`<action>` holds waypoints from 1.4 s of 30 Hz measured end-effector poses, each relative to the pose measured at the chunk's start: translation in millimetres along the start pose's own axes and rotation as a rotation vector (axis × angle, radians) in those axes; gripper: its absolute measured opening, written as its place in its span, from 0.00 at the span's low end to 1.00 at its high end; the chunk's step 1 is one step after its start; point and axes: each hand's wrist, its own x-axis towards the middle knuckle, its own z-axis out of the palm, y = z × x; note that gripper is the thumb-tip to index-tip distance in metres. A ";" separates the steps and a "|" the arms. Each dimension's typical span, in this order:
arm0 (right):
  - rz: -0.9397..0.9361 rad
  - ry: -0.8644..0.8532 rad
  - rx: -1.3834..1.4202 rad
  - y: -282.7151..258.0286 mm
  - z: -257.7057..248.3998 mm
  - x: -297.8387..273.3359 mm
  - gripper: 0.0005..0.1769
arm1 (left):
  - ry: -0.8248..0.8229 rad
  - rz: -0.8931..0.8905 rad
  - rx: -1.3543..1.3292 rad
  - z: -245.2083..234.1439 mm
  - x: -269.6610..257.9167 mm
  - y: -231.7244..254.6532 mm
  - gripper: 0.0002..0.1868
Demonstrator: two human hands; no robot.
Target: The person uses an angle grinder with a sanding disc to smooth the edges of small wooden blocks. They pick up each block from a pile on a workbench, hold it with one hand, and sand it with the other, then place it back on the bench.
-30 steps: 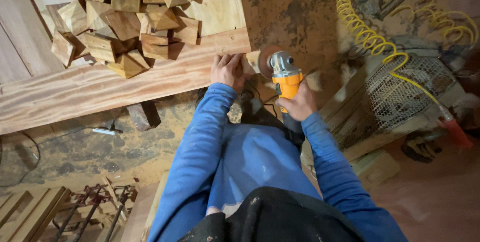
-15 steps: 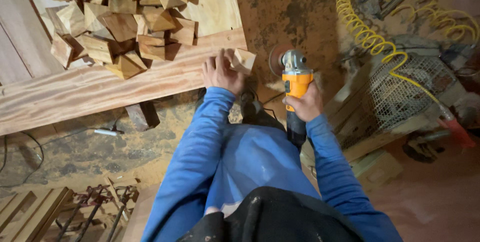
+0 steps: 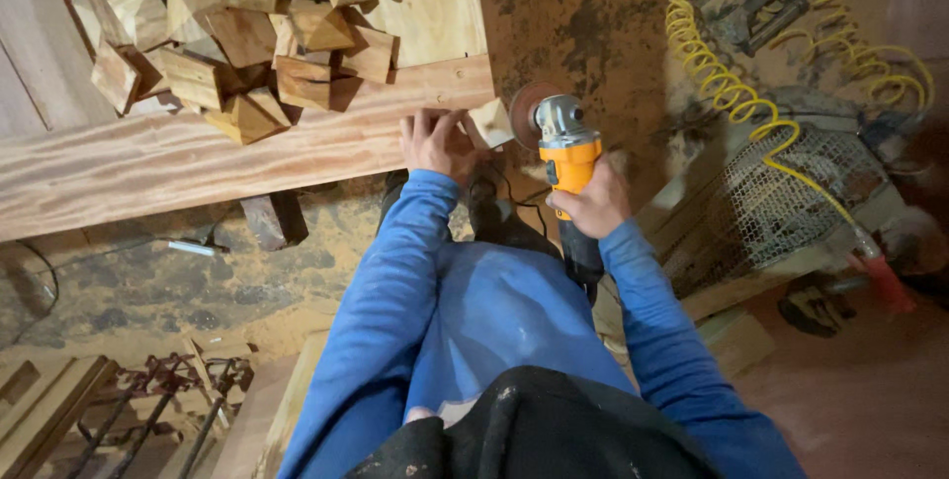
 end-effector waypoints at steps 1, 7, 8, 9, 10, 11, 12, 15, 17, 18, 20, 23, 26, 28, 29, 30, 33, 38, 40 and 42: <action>-0.017 0.005 -0.010 -2.6 1.2 1.1 0.31 | -0.010 0.007 -0.021 -1.9 1.1 -1.0 0.38; -0.095 -0.004 -0.143 -7.1 13.9 8.5 0.35 | -0.078 0.041 0.072 -8.1 3.0 -4.0 0.38; -0.103 -0.007 -0.156 -7.2 15.9 9.8 0.35 | -0.061 0.049 0.067 -8.7 3.5 -4.3 0.38; -0.111 -0.009 -0.168 -7.1 17.7 10.6 0.35 | -0.043 0.058 0.063 -9.0 3.6 -4.5 0.38; -0.117 -0.012 -0.180 -6.5 19.6 10.6 0.35 | -0.027 0.066 0.059 -9.1 3.1 -5.1 0.38; -0.109 -0.024 -0.153 -5.7 21.2 10.7 0.35 | -0.027 0.071 0.065 -9.0 2.8 -5.9 0.38; -0.099 -0.034 -0.127 -4.7 22.1 9.9 0.34 | -0.029 0.078 0.069 -8.4 2.7 -6.2 0.38; -0.083 -0.025 -0.082 -1.3 21.8 8.6 0.34 | -0.022 0.087 0.134 -6.9 4.7 -7.0 0.37; -0.106 -0.011 -0.067 1.7 20.7 6.0 0.33 | -0.017 0.086 0.147 -8.6 2.6 -7.3 0.37; -0.132 0.001 -0.064 3.6 19.1 5.6 0.32 | -0.016 0.092 0.127 -9.1 2.9 -6.8 0.37; -0.116 0.014 -0.054 6.7 16.0 4.6 0.31 | -0.020 0.098 0.076 -10.4 3.7 -4.6 0.38; -0.039 0.030 -0.068 6.9 11.7 2.6 0.30 | -0.039 0.086 0.021 -13.8 3.6 -0.1 0.37; -0.046 0.040 -0.038 2.0 14.7 1.7 0.30 | -0.048 0.069 0.013 -16.6 5.1 2.0 0.37; -0.036 -0.005 0.127 -0.9 19.2 0.2 0.30 | -0.038 0.093 -0.027 -16.6 6.1 3.2 0.37; -0.057 -0.032 0.086 -1.2 20.7 -0.4 0.30 | -0.054 0.071 -0.005 -15.9 5.7 4.1 0.37; -0.078 -0.060 0.046 -1.4 22.8 -0.1 0.30 | -0.067 0.050 0.018 -15.4 6.0 4.5 0.36; -0.114 -0.052 -0.019 1.7 26.5 -0.8 0.34 | -0.053 0.065 0.061 -15.3 4.2 5.8 0.36; -0.034 0.003 -0.025 10.6 18.8 -1.8 0.38 | -0.030 0.101 0.063 -15.3 6.5 3.2 0.36; 0.011 -0.007 -0.033 10.7 13.1 -1.5 0.38 | -0.030 0.096 0.063 -13.0 7.9 1.1 0.37; 0.078 -0.022 -0.065 7.8 11.6 -1.5 0.38 | -0.019 0.105 0.026 -10.4 7.4 -2.8 0.37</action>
